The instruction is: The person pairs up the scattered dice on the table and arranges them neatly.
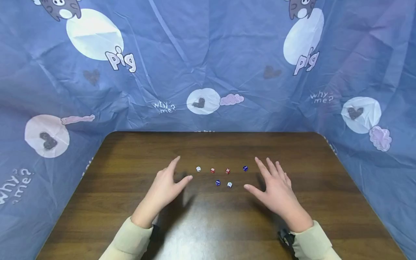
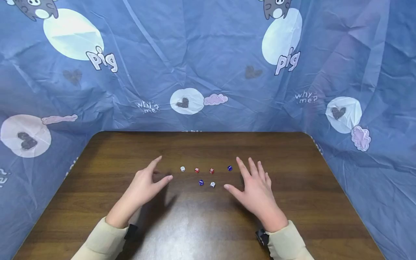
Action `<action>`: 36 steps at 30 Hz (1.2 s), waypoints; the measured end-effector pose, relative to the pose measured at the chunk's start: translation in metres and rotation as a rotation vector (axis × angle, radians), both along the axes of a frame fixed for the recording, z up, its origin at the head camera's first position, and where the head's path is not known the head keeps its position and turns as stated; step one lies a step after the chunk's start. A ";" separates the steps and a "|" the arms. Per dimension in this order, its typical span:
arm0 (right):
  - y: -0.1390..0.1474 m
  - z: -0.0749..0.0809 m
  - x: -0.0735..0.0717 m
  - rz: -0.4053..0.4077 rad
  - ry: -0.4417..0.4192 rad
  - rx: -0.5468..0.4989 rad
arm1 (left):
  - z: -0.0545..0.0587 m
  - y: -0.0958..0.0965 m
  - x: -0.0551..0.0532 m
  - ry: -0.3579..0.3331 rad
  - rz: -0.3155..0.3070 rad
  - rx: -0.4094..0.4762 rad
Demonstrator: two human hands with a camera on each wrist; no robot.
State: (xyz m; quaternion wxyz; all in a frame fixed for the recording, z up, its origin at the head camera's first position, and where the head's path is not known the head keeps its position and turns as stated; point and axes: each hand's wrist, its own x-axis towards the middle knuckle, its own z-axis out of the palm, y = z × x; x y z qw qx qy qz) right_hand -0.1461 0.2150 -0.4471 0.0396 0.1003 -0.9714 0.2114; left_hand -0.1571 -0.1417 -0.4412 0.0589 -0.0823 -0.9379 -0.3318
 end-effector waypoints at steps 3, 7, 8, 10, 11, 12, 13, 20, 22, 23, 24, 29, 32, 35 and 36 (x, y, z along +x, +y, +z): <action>-0.007 -0.002 -0.001 -0.001 0.020 -0.028 | -0.001 0.004 -0.009 -0.058 -0.017 0.066; -0.016 -0.004 -0.003 0.011 0.036 -0.066 | 0.000 0.007 -0.018 -0.108 -0.039 0.092; -0.018 -0.004 -0.003 0.017 0.036 -0.076 | -0.001 0.008 -0.020 -0.118 -0.044 0.095; -0.022 -0.006 -0.004 0.035 0.030 -0.103 | -0.001 0.008 -0.024 -0.145 -0.056 0.110; -0.024 -0.006 -0.004 0.043 0.027 -0.117 | -0.001 0.008 -0.026 -0.157 -0.058 0.118; -0.025 -0.007 -0.004 0.051 0.025 -0.131 | -0.002 0.008 -0.028 -0.169 -0.062 0.127; -0.027 -0.007 -0.004 0.057 0.024 -0.144 | -0.002 0.009 -0.030 -0.185 -0.066 0.138; -0.038 -0.008 -0.001 0.065 0.039 -0.201 | -0.007 0.011 -0.043 -0.242 -0.082 0.147; -0.042 -0.008 -0.001 0.067 0.035 -0.230 | -0.008 0.012 -0.046 -0.252 -0.072 0.138; -0.044 -0.008 0.000 0.067 0.031 -0.246 | -0.009 0.013 -0.048 -0.256 -0.067 0.136; -0.045 -0.009 0.000 0.070 0.029 -0.264 | -0.009 0.014 -0.049 -0.258 -0.061 0.132; -0.052 -0.011 -0.002 0.081 0.009 -0.323 | -0.010 0.017 -0.057 -0.281 -0.034 0.129; -0.055 -0.013 -0.002 0.085 -0.031 -0.339 | -0.012 0.019 -0.061 -0.288 -0.028 0.126; -0.057 -0.015 -0.003 0.085 -0.082 -0.378 | -0.016 0.021 -0.063 -0.289 -0.015 0.119; -0.058 -0.016 -0.003 0.087 -0.090 -0.396 | -0.017 0.022 -0.064 -0.289 -0.006 0.116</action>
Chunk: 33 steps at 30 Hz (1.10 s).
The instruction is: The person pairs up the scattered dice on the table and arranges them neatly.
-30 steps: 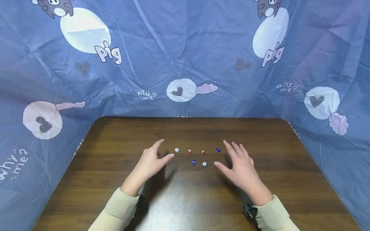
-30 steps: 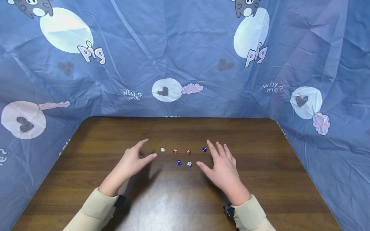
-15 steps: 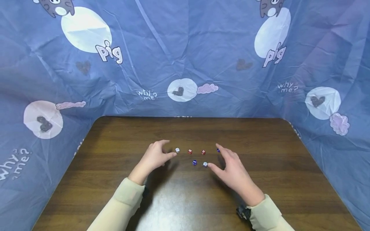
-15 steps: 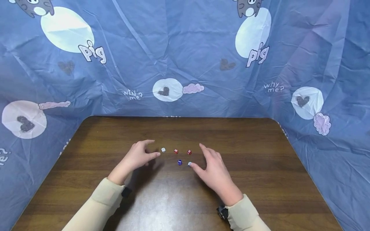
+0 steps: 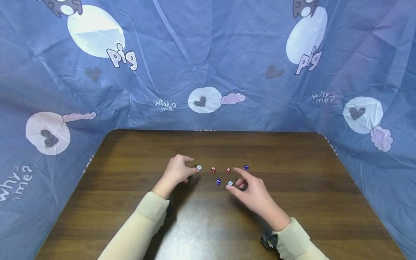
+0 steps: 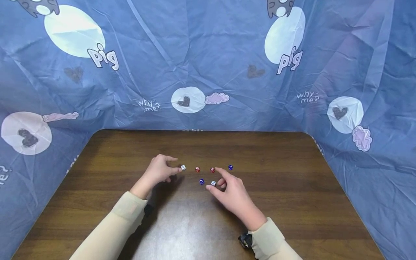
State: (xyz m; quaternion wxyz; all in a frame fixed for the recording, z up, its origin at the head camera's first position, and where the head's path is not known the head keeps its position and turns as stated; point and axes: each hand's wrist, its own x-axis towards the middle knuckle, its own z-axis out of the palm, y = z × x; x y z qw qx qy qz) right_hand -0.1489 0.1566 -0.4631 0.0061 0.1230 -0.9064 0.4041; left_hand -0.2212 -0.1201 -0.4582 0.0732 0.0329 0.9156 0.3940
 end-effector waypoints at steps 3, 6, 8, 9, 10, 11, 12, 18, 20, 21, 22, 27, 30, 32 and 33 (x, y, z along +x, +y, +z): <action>-0.003 -0.003 -0.001 0.009 -0.012 -0.057 | -0.002 0.004 -0.003 -0.013 0.027 -0.011; -0.006 -0.005 -0.002 0.015 -0.014 -0.101 | -0.004 0.008 -0.005 -0.032 0.050 -0.013; -0.008 -0.007 -0.002 0.017 -0.014 -0.118 | -0.004 0.011 -0.006 -0.041 0.059 -0.026; -0.009 -0.007 -0.002 0.020 -0.016 -0.125 | -0.005 0.013 -0.007 -0.030 0.066 -0.055; -0.010 -0.007 -0.002 0.024 -0.020 -0.130 | -0.005 0.014 -0.008 -0.022 0.074 -0.085; -0.011 -0.008 -0.002 0.029 -0.020 -0.134 | -0.006 0.015 -0.009 -0.012 0.079 -0.118; -0.012 -0.009 -0.002 0.034 -0.024 -0.135 | -0.006 0.016 -0.010 -0.004 0.086 -0.151; -0.014 -0.010 0.000 0.056 -0.063 -0.135 | -0.012 0.021 -0.016 -0.006 0.129 -0.237; -0.014 -0.010 0.000 0.059 -0.072 -0.130 | -0.013 0.021 -0.018 -0.012 0.137 -0.245; -0.013 -0.011 0.000 0.060 -0.073 -0.126 | -0.014 0.021 -0.018 -0.012 0.138 -0.251; -0.013 -0.011 0.000 0.060 -0.072 -0.123 | -0.014 0.022 -0.019 -0.013 0.137 -0.257; -0.011 -0.012 0.000 0.061 -0.066 -0.121 | -0.015 0.025 -0.021 -0.018 0.133 -0.293; -0.011 -0.012 0.001 0.061 -0.069 -0.126 | -0.015 0.027 -0.022 -0.023 0.138 -0.312; -0.011 -0.012 0.001 0.058 -0.068 -0.128 | -0.014 0.028 -0.023 -0.025 0.141 -0.324; -0.011 -0.013 0.001 0.055 -0.067 -0.127 | -0.014 0.029 -0.023 -0.026 0.141 -0.328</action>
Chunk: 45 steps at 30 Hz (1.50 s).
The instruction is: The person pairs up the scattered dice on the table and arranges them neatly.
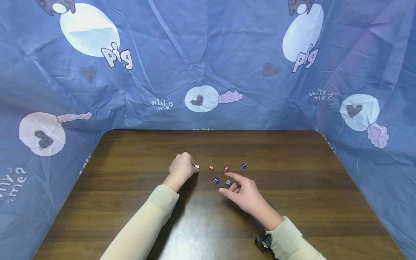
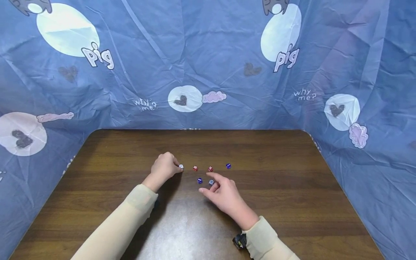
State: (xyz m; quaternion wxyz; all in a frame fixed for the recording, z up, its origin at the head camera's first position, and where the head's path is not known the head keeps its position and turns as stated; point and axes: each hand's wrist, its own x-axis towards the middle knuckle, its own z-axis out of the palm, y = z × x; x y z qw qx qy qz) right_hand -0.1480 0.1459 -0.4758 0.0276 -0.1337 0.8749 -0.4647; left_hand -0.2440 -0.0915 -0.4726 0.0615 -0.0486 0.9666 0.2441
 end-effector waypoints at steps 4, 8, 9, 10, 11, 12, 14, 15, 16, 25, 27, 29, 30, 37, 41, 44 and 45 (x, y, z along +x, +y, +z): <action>0.000 -0.001 0.000 -0.016 -0.001 0.009 | 0.001 0.001 0.001 -0.004 -0.002 -0.008; 0.000 -0.001 0.001 -0.021 -0.012 0.016 | 0.002 0.001 0.001 -0.017 -0.012 -0.010; 0.001 -0.001 0.001 -0.019 -0.015 0.016 | 0.002 0.000 0.001 -0.023 -0.015 -0.008; 0.001 -0.001 0.001 -0.018 -0.015 0.017 | 0.002 0.000 0.001 -0.027 -0.019 -0.006; 0.001 -0.001 0.001 -0.016 -0.016 0.016 | 0.003 0.000 0.001 -0.031 -0.023 -0.004; 0.001 -0.001 0.001 -0.015 -0.019 0.017 | 0.003 0.000 0.001 -0.033 -0.028 -0.001; 0.001 0.000 0.001 -0.013 -0.020 0.016 | 0.004 0.000 0.002 -0.033 -0.040 0.002; 0.001 0.000 0.001 -0.010 -0.021 0.014 | 0.004 0.001 0.002 -0.037 -0.049 0.009; 0.001 0.000 0.001 -0.007 -0.022 0.012 | 0.004 0.000 0.003 -0.040 -0.058 0.018; -0.002 -0.002 0.001 0.024 -0.016 0.003 | 0.006 -0.003 0.017 -0.088 -0.156 0.151; -0.003 -0.002 0.001 0.026 -0.008 0.005 | 0.007 -0.004 0.021 -0.086 -0.174 0.163; -0.004 -0.003 0.001 0.028 -0.004 0.004 | 0.007 -0.005 0.024 -0.085 -0.190 0.171; -0.004 -0.004 0.001 0.030 -0.004 0.004 | 0.007 -0.005 0.026 -0.085 -0.198 0.173; -0.006 -0.009 0.003 0.036 -0.010 -0.009 | 0.002 -0.004 0.038 -0.079 -0.224 0.185; -0.006 -0.011 0.003 0.045 -0.017 -0.013 | 0.003 -0.001 0.047 -0.073 -0.244 0.185; -0.008 -0.013 0.003 0.054 -0.025 -0.003 | 0.003 0.003 0.055 -0.066 -0.260 0.182; -0.008 -0.014 0.003 0.057 -0.024 0.000 | 0.003 0.004 0.058 -0.062 -0.267 0.181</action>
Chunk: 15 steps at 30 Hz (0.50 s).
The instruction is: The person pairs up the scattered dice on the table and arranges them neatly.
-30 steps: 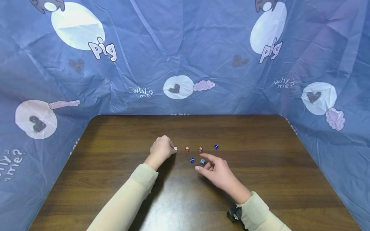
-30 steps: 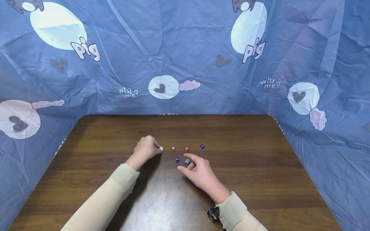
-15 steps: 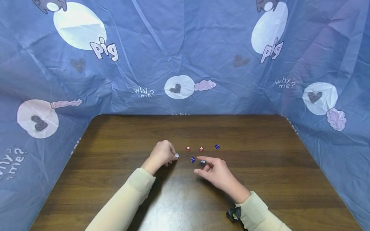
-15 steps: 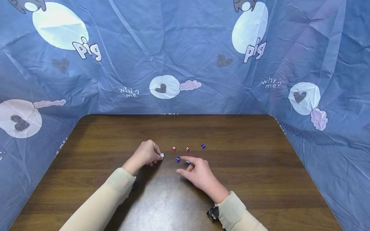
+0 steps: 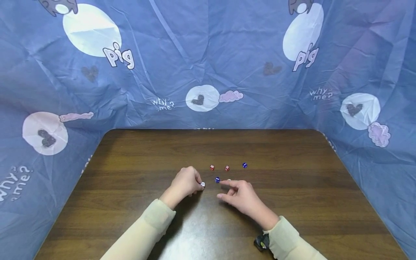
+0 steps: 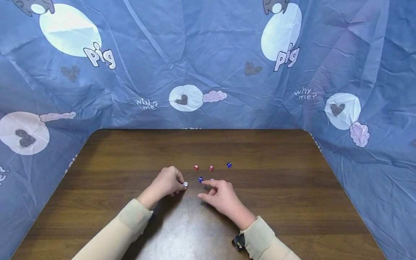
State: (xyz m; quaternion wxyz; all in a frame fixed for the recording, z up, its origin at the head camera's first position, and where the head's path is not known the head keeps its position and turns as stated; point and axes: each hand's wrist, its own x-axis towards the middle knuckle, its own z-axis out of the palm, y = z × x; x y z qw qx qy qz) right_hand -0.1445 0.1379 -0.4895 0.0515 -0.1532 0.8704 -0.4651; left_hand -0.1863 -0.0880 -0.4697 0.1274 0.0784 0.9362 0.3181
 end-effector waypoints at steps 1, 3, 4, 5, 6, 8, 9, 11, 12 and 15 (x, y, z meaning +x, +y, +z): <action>0.000 0.000 0.000 0.002 -0.008 0.004 | 0.000 0.001 0.002 0.000 -0.004 -0.001; -0.001 -0.001 0.001 0.008 -0.025 0.002 | -0.001 0.003 0.007 0.006 -0.019 -0.005; -0.002 -0.002 0.001 0.013 -0.032 0.001 | -0.001 0.004 0.009 0.002 -0.025 -0.003; -0.002 -0.003 0.002 0.016 -0.044 -0.001 | -0.001 0.005 0.011 0.003 -0.034 -0.001; -0.003 -0.003 0.002 0.023 -0.048 -0.008 | -0.001 0.006 0.013 0.001 -0.041 0.000; -0.004 -0.005 0.002 0.030 -0.057 -0.011 | -0.001 0.007 0.017 -0.003 -0.048 0.001; -0.004 -0.005 0.002 0.034 -0.058 -0.012 | -0.002 0.008 0.018 -0.005 -0.050 0.002; -0.005 -0.006 0.001 0.034 -0.056 -0.006 | -0.002 0.009 0.021 -0.002 -0.053 0.000; -0.006 -0.006 0.001 0.034 -0.054 -0.003 | -0.001 0.009 0.023 -0.001 -0.055 0.000; -0.007 -0.007 0.001 0.026 -0.067 0.015 | -0.001 0.011 0.026 0.003 -0.065 -0.001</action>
